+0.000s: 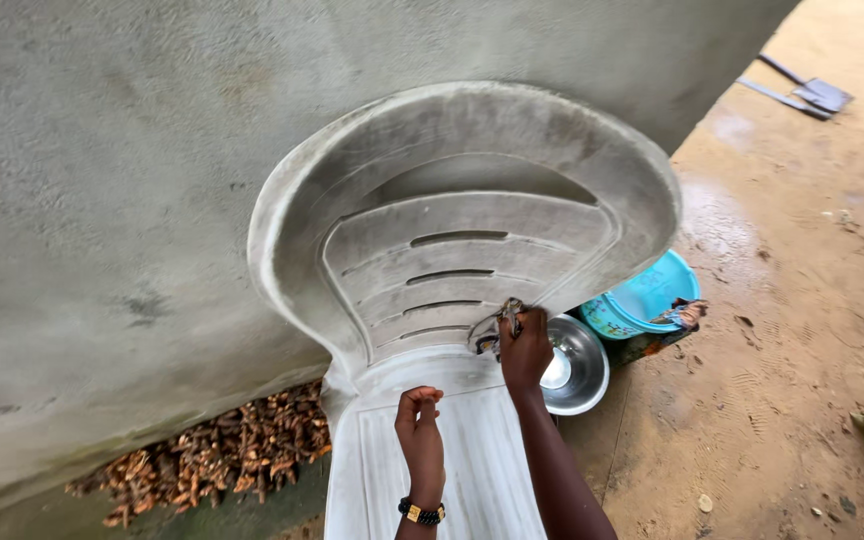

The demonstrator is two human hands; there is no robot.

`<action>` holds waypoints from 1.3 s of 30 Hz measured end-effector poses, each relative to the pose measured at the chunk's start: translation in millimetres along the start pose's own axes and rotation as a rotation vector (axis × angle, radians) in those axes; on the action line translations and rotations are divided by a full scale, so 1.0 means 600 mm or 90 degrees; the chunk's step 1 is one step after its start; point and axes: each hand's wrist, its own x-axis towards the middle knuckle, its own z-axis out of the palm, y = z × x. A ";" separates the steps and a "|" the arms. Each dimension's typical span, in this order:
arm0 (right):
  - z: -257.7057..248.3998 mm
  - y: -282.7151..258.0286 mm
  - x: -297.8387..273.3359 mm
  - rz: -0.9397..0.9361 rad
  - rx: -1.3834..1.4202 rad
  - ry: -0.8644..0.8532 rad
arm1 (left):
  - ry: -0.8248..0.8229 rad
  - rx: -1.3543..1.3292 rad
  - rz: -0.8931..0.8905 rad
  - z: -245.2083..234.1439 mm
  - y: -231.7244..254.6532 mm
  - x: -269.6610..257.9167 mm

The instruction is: The person cleans a plastic chair by wiping its seat, backrest, and edges with a cloth, folding the cloth, and wiping the chair again.

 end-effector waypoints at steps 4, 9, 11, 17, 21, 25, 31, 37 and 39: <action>-0.004 -0.007 0.003 -0.011 0.028 0.029 | 0.011 0.011 -0.017 0.000 0.008 -0.001; 0.023 -0.122 0.022 -0.010 0.230 0.000 | 0.072 0.007 0.015 -0.023 0.025 0.011; 0.046 -0.204 0.000 -0.175 0.333 -0.058 | 0.081 -0.015 0.026 -0.032 0.027 0.010; 0.072 -0.306 -0.041 -0.348 0.285 -0.137 | 0.124 -0.037 0.060 -0.068 0.038 0.011; 0.081 -0.230 0.013 -0.288 0.080 -0.126 | 0.149 -0.074 0.048 -0.082 0.049 0.004; 0.021 -0.124 0.081 -0.225 0.039 -0.050 | 0.131 -0.045 0.027 -0.057 0.055 -0.005; -0.072 -0.024 0.081 -0.055 -0.011 0.064 | 0.001 -0.012 0.035 0.015 0.044 -0.027; -0.025 -0.054 0.085 0.035 0.095 0.109 | -0.047 -0.009 0.030 0.059 0.058 -0.032; 0.001 -0.108 0.075 -0.076 0.106 0.006 | -0.030 -0.025 0.050 0.062 0.069 -0.023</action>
